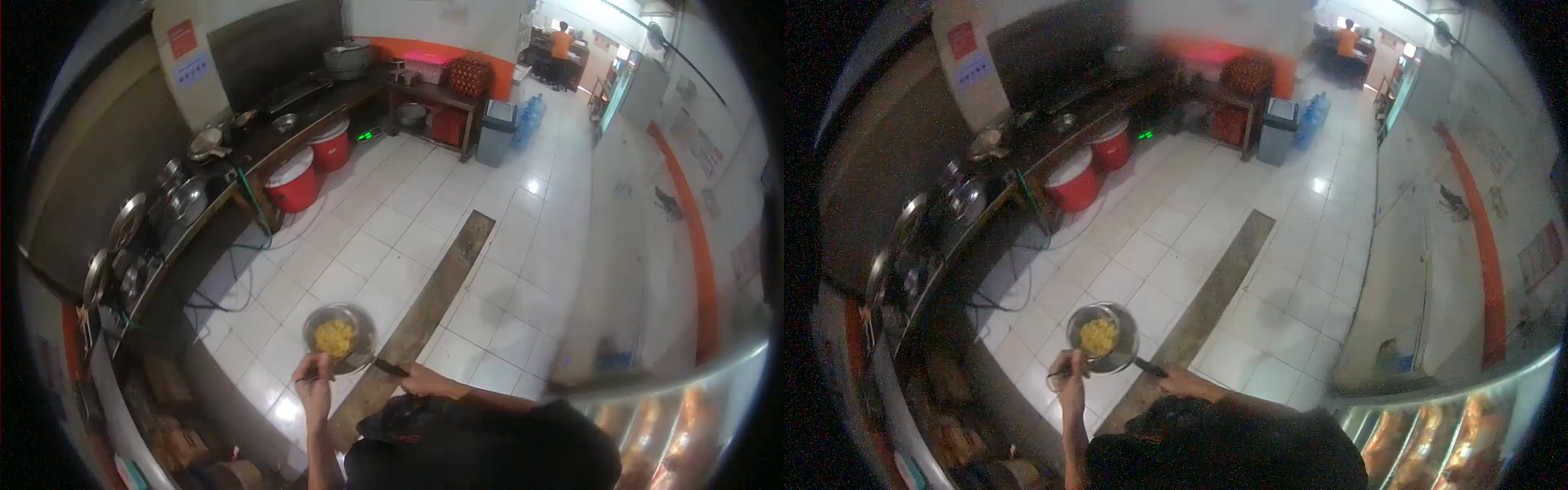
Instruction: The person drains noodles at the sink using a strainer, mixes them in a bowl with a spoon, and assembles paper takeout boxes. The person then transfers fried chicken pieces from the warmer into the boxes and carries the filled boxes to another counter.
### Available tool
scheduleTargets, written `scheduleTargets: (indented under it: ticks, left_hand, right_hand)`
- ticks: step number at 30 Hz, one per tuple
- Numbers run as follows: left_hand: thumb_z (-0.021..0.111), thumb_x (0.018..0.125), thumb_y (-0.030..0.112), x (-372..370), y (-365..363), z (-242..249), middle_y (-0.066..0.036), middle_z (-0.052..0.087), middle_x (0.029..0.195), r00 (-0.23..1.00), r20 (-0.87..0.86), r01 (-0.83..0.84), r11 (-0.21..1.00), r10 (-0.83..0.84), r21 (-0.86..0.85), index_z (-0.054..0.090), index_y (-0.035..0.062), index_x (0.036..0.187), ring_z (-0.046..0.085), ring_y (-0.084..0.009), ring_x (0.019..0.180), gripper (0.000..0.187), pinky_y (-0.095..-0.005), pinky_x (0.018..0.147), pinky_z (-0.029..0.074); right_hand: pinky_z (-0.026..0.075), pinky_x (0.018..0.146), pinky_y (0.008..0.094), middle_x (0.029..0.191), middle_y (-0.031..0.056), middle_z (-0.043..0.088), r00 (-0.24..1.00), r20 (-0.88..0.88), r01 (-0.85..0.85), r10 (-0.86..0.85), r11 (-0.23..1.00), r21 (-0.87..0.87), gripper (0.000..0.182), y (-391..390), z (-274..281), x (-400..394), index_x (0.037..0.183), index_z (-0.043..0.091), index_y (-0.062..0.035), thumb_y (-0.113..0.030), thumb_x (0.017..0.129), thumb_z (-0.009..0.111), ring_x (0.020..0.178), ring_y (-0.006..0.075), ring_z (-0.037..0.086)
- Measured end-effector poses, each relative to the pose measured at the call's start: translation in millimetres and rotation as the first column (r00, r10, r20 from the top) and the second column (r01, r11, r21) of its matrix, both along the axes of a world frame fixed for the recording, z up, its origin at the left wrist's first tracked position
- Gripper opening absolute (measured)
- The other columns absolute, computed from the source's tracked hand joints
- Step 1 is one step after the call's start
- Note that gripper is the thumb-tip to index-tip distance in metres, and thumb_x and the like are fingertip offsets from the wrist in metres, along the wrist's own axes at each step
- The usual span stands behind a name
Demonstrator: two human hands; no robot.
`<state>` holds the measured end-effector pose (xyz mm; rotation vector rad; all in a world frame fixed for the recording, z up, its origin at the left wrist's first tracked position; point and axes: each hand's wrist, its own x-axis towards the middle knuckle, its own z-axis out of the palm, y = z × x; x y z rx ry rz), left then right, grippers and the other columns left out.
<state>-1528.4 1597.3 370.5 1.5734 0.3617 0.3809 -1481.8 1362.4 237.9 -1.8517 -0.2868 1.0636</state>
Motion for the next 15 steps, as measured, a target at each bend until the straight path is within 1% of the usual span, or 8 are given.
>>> scheduleTargets:
  ticks: [1, 2, 5, 8, 10, 11, 12, 15]
  left_hand:
    - [0.066, 0.096, 0.02, 34, 6, -2, 0.001, 0.059, 0.067, 0.995, -0.047, 0.096, 0.993, -0.093, 0.075, 0.066, 0.0026, 0.081, 0.051, -0.0065, 0.063, 0.023, -0.0243, 0.058, 0.041]
    - [0.067, 0.096, 0.021, 71, 8, -6, 0.001, 0.058, 0.066, 0.988, -0.061, 0.147, 0.987, -0.143, 0.072, 0.066, 0.0016, 0.08, 0.052, -0.0066, 0.064, 0.025, -0.0246, 0.059, 0.041]
    - [0.067, 0.096, 0.025, 175, 1, -2, 0.0, 0.06, 0.067, 0.965, -0.058, 0.26, 0.964, -0.256, 0.063, 0.067, -0.0009, 0.08, 0.055, -0.0074, 0.067, 0.03, -0.0252, 0.062, 0.044]
    - [0.067, 0.096, 0.026, 275, -3, -2, -0.003, 0.064, 0.07, 0.942, -0.064, 0.333, 0.943, -0.331, 0.022, 0.067, -0.0026, 0.08, 0.06, -0.0086, 0.072, 0.033, -0.0254, 0.067, 0.048]
    - [0.067, 0.096, 0.024, 328, 6, -7, -0.005, 0.067, 0.073, 0.926, -0.077, 0.371, 0.929, -0.371, -0.013, 0.066, -0.0036, 0.08, 0.062, -0.0094, 0.074, 0.033, -0.0256, 0.071, 0.05]
    - [0.067, 0.096, 0.023, 361, 10, -13, -0.007, 0.068, 0.075, 0.922, -0.052, 0.382, 0.924, -0.383, -0.028, 0.066, -0.0041, 0.08, 0.063, -0.0098, 0.075, 0.032, -0.0259, 0.072, 0.05]
    - [0.067, 0.096, 0.022, 386, 21, -18, -0.008, 0.07, 0.077, 0.918, -0.055, 0.391, 0.919, -0.393, -0.036, 0.066, -0.0046, 0.08, 0.063, -0.0101, 0.076, 0.031, -0.0262, 0.074, 0.051]
    - [0.069, 0.095, 0.018, 464, 44, -18, -0.008, 0.069, 0.078, 0.953, 0.076, 0.3, 0.946, -0.293, -0.12, 0.067, -0.0061, 0.081, 0.063, -0.0111, 0.076, 0.028, -0.027, 0.074, 0.052]
  right_hand:
    - [0.04, 0.054, 0.03, 0.08, 0.0061, 0.058, 0.997, -0.03, 0.07, -0.069, 0.996, 0.052, 0.045, -5, 11, 24, 0.117, 0.06, -0.0045, -0.044, 0.096, 0.061, 0.066, 0.0154, 0.053]
    - [0.035, 0.044, 0.0239, 0.073, 0.0002, 0.053, 0.989, -0.062, 0.141, -0.135, 0.985, 0.103, 0.044, -6, 18, 50, 0.118, 0.06, -0.0051, -0.043, 0.096, 0.062, 0.056, 0.008, 0.047]
    - [0.032, 0.043, 0.0224, 0.073, 0.0007, 0.056, 0.906, -0.133, 0.412, -0.403, 0.909, 0.053, 0.041, 7, 3, 118, 0.111, 0.062, -0.006, -0.044, 0.095, 0.063, 0.055, 0.0066, 0.046]
    - [0.035, 0.046, 0.0244, 0.072, 0.001, 0.057, 0.9, -0.104, 0.428, -0.423, 0.903, 0.039, 0.041, 10, 14, 202, 0.105, 0.063, -0.0053, -0.044, 0.094, 0.064, 0.056, 0.0082, 0.047]
    - [0.037, 0.048, 0.0258, 0.07, 0.0003, 0.056, 0.897, -0.012, 0.442, -0.442, 0.897, 0.022, 0.039, 22, -13, 244, 0.1, 0.064, -0.0053, -0.044, 0.093, 0.065, 0.057, 0.009, 0.048]
    - [0.037, 0.05, 0.0265, 0.069, 0.0, 0.055, 0.895, 0.058, 0.441, -0.441, 0.897, 0.016, 0.039, 25, -10, 279, 0.098, 0.064, -0.0052, -0.044, 0.093, 0.066, 0.057, 0.0094, 0.049]
    - [0.038, 0.053, 0.0282, 0.067, -0.0013, 0.054, 0.876, 0.034, 0.481, -0.481, 0.877, -0.004, 0.037, 35, -8, 304, 0.089, 0.065, -0.0052, -0.042, 0.092, 0.067, 0.059, 0.0097, 0.049]
    - [0.035, 0.053, 0.0274, 0.066, -0.003, 0.052, 0.865, -0.054, 0.499, -0.498, 0.867, -0.001, 0.036, 70, 28, 389, 0.085, 0.064, -0.0054, -0.041, 0.092, 0.068, 0.059, 0.0084, 0.048]
